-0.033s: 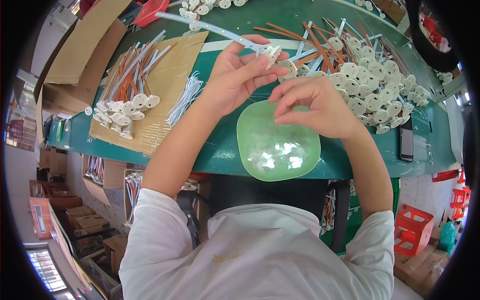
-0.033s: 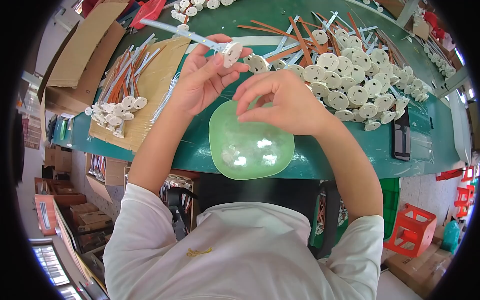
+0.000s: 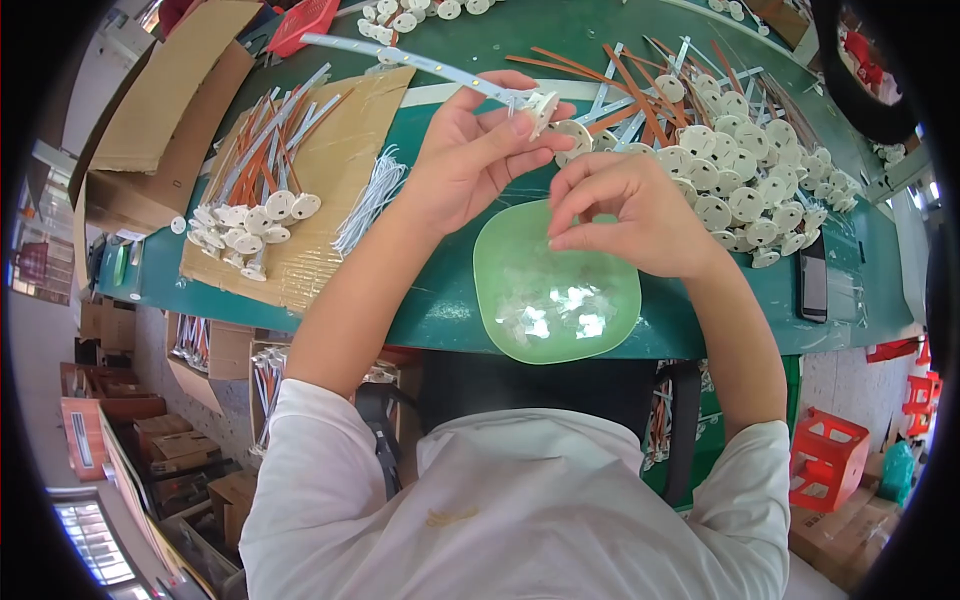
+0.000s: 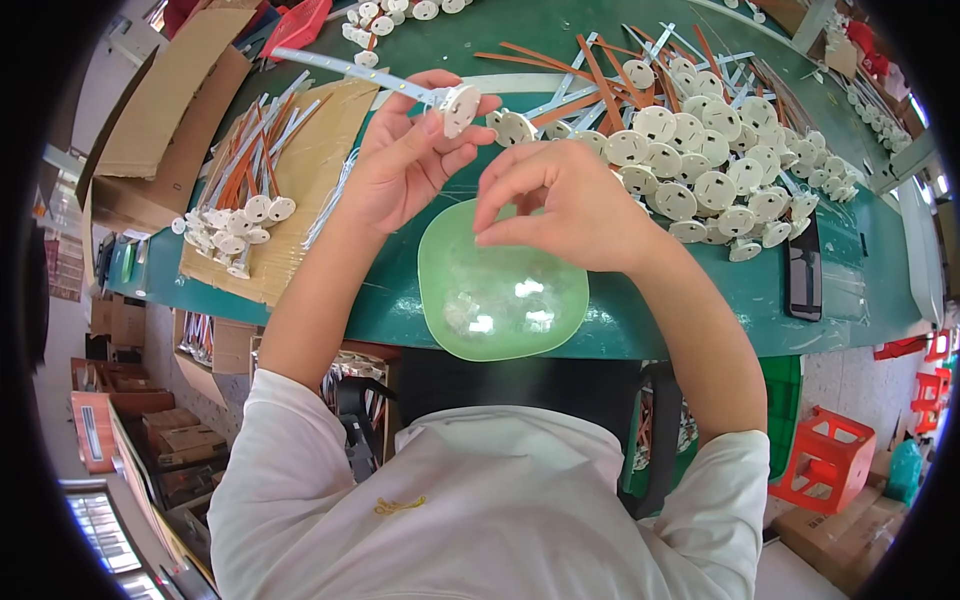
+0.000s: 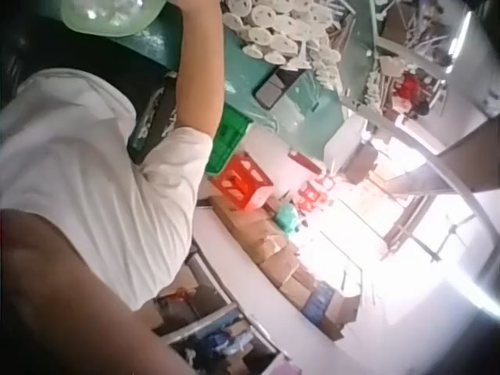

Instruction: Assembling small electronic components by attaching plastic discs onto LED strips at a factory manual workstation.

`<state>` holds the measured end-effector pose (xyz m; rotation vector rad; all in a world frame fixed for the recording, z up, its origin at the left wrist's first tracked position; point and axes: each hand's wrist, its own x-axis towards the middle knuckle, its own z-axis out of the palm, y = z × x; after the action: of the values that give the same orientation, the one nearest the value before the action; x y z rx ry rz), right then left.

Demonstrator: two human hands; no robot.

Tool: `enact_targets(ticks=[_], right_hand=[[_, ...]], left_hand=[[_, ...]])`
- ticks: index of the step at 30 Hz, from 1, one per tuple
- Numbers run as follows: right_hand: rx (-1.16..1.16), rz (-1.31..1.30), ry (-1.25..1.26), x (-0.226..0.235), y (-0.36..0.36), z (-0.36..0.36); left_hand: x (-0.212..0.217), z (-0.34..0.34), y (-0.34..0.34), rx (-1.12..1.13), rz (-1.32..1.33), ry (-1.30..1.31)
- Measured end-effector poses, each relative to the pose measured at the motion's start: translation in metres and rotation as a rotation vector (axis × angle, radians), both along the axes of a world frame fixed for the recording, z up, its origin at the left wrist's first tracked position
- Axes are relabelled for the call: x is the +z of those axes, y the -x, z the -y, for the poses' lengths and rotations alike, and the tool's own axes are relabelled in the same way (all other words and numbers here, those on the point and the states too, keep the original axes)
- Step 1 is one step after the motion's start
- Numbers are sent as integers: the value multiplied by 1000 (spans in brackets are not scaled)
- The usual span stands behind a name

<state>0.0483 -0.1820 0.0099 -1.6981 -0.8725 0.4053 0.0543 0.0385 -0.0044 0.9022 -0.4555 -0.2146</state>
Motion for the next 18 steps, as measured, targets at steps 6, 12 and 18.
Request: enact_targets(ticks=[6,12,18], right_hand=[[-34,39,23,11,9,0],[-184,-34,-281,2,12,-5],[-403,96,-304,5,13,-6]], left_hand=[[-3,2,0,-49,31,45],[0,7,6,-26,33,23],[0,9,8,-33,7,9]])
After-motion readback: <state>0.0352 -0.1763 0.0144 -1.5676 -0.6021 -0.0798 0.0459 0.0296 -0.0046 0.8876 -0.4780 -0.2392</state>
